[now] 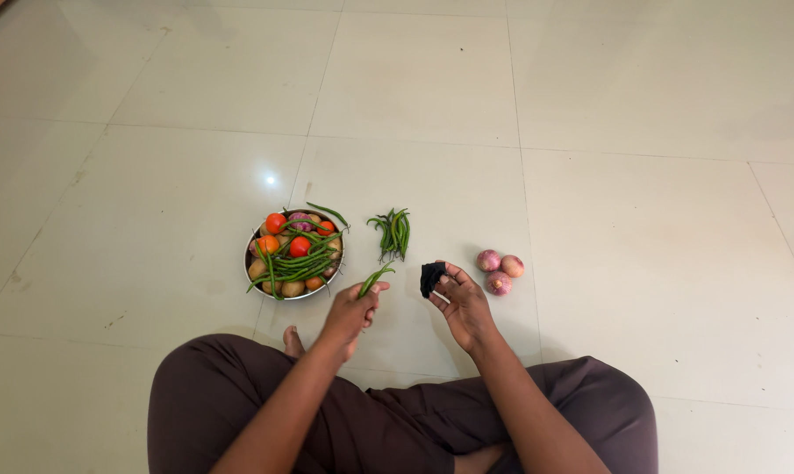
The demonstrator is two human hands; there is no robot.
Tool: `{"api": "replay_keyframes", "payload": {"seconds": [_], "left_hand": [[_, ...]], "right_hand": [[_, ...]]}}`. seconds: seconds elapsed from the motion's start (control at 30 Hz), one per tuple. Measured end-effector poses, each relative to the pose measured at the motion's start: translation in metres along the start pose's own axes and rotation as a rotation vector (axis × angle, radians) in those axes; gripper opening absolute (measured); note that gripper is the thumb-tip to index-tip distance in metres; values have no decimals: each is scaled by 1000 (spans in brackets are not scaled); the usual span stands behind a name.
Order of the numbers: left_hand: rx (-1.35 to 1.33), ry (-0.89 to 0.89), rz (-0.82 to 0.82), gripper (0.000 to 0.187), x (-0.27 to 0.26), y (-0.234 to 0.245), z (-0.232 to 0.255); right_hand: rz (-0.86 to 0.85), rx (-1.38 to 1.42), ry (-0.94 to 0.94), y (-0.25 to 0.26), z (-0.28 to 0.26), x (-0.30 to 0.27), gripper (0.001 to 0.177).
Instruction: The person sits on the floor and wipes green beans with a dark cloth. They pick beans from a metal bowl containing tomatoes, potatoes, and onions, wipe each one, and place them on the floor. The person handles the vegetables one at a time and continues the wiping process throughout the clip.
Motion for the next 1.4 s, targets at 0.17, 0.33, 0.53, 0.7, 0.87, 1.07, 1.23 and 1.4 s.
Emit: {"api": "replay_keyframes", "payload": {"seconds": [0.17, 0.33, 0.53, 0.7, 0.87, 1.07, 1.23, 1.4], "left_hand": [[-251, -11, -105, 36, 33, -31, -8], [-129, -78, -63, 23, 27, -46, 16], [-200, -120, -83, 26, 10, -51, 31], [-163, -150, -46, 22, 13, -51, 25], [-52, -158, 29, 17, 17, -51, 11], [-155, -127, 17, 20, 25, -42, 13], [14, -55, -108, 18, 19, -58, 9], [61, -53, -116, 16, 21, -60, 8]], "right_hand": [[8, 37, 33, 1, -4, 7, 38], [84, 5, 18, 1, -10, 11, 37], [56, 38, 18, -12, -7, 8, 38], [-1, 162, 98, -23, -3, 3, 39], [-41, 19, 113, -23, 0, 0, 36], [-3, 31, 194, -15, -22, 10, 30], [51, -47, 233, -9, -38, 12, 30], [53, -116, 244, -12, -39, 9, 33]]}}
Point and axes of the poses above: each hand's wrist, its own x-axis towards the middle knuckle, its own y-axis out of the back of the hand, z = x × y, the point moved 10 cm from there along x, towards the middle knuckle, and after that the axes turned 13 degrees about y, right-handed, at the moved point
